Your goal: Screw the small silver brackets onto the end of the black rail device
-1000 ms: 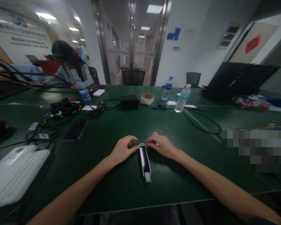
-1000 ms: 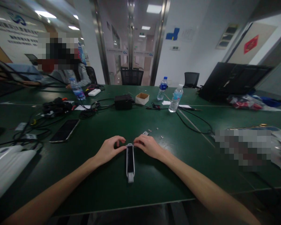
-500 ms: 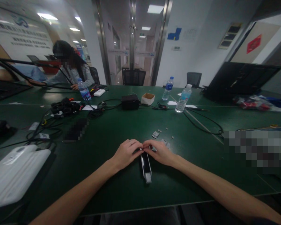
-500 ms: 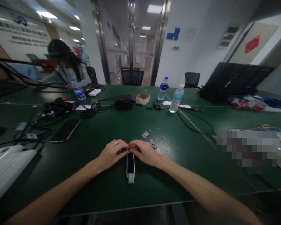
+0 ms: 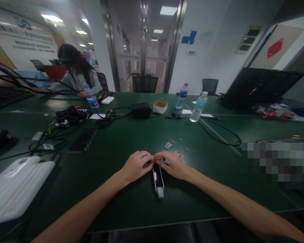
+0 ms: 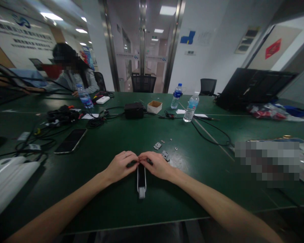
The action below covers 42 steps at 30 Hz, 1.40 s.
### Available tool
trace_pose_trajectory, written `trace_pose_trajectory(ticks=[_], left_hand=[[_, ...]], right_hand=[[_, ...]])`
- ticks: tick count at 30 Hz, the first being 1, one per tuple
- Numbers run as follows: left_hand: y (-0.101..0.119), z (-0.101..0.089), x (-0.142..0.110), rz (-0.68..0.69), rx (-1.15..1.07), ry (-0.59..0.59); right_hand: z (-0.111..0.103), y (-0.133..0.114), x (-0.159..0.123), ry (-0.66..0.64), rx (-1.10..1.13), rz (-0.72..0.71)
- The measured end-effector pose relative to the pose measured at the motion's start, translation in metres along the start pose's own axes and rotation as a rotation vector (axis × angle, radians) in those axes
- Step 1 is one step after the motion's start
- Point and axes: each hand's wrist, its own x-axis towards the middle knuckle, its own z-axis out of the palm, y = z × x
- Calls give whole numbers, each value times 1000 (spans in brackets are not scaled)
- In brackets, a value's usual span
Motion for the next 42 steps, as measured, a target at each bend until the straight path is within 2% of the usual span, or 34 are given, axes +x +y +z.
trace_pose_trajectory(ticks=[20,35,42], left_hand=[[1,-3,1,-25,-24,-22],[-3,-1,0,6,-1,44],[-12,-10,0,-37,60,-47]], right_hand=[[2,4,0,24,-26,-64],[-3,0,2,-24,-68,-50],[-18,9,3,3,-236,11]])
